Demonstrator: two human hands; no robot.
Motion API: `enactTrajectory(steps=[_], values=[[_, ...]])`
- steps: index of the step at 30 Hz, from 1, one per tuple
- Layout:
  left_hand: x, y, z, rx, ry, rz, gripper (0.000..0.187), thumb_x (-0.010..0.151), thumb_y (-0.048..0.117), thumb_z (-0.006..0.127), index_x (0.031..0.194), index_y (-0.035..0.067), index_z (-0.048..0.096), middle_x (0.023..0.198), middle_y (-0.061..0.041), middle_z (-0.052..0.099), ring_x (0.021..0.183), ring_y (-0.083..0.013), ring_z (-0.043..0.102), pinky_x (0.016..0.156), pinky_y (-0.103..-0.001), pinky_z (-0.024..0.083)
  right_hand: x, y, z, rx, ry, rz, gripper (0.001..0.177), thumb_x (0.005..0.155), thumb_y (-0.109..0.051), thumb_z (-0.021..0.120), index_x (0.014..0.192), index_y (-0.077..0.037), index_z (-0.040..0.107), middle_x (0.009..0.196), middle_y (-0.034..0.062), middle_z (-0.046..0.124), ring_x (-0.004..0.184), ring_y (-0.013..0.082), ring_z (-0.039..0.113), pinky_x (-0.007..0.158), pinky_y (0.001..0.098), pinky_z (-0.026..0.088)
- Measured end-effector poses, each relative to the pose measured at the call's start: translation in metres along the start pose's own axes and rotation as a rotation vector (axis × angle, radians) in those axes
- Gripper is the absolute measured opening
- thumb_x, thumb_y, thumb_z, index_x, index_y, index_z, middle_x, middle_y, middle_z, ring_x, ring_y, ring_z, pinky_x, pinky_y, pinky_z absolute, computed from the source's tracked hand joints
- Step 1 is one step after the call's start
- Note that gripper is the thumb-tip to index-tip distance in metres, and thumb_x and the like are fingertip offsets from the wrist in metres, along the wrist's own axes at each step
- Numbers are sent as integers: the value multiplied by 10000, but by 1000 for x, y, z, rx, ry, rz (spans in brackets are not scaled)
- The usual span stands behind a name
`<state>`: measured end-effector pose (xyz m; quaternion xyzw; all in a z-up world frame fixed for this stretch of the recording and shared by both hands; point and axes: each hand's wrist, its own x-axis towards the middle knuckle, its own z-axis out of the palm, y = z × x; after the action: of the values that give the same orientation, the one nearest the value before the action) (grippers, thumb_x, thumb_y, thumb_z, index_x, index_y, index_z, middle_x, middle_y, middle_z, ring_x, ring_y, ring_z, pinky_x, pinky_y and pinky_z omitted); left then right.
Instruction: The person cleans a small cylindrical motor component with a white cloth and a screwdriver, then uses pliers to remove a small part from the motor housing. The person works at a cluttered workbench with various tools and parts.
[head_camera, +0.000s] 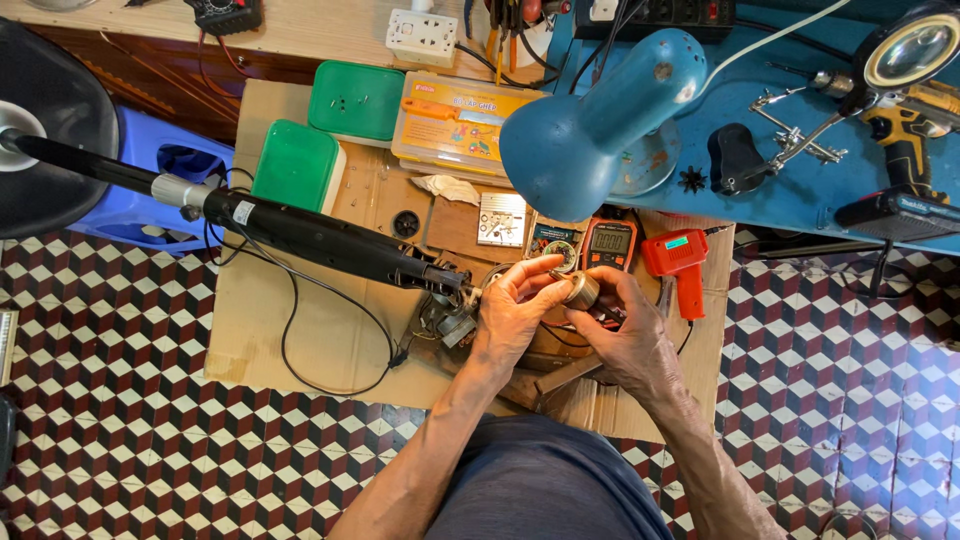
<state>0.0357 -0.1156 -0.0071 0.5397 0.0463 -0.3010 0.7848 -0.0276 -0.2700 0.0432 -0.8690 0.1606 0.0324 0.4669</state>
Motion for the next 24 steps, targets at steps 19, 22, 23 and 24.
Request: enactTrajectory(steps=[19, 22, 23, 24], values=[[5, -25, 15, -565, 66, -186, 342, 949, 84, 686, 1267, 28, 570, 1088, -88, 710, 963, -143, 716, 852, -256, 614, -39, 41, -54, 1003, 277, 228, 441, 994, -334, 668, 1256, 20, 648, 1046, 174, 713, 946, 230, 704, 907, 374, 562], [-2, -26, 21, -599, 75, -186, 366, 948, 79, 685, 1285, 25, 553, 1082, -93, 706, 964, -147, 718, 860, -257, 618, -35, 48, -35, 1127, 263, 216, 370, 986, -244, 705, 1237, 22, 649, 1037, 162, 698, 945, 229, 701, 919, 380, 558], [-4, -26, 23, -601, 70, -171, 372, 947, 79, 687, 1285, 23, 543, 1083, -95, 704, 967, -151, 717, 866, -263, 619, -32, 49, -28, 1136, 273, 211, 345, 994, -215, 711, 1231, 28, 645, 1038, 170, 701, 946, 237, 702, 919, 373, 557], [-5, -25, 25, -604, 66, -154, 379, 946, 78, 689, 1285, 21, 532, 1084, -98, 703, 970, -154, 717, 873, -270, 621, -30, 50, -25, 1145, 282, 204, 321, 1002, -185, 716, 1226, 33, 642, 1039, 178, 703, 947, 245, 704, 919, 367, 555]])
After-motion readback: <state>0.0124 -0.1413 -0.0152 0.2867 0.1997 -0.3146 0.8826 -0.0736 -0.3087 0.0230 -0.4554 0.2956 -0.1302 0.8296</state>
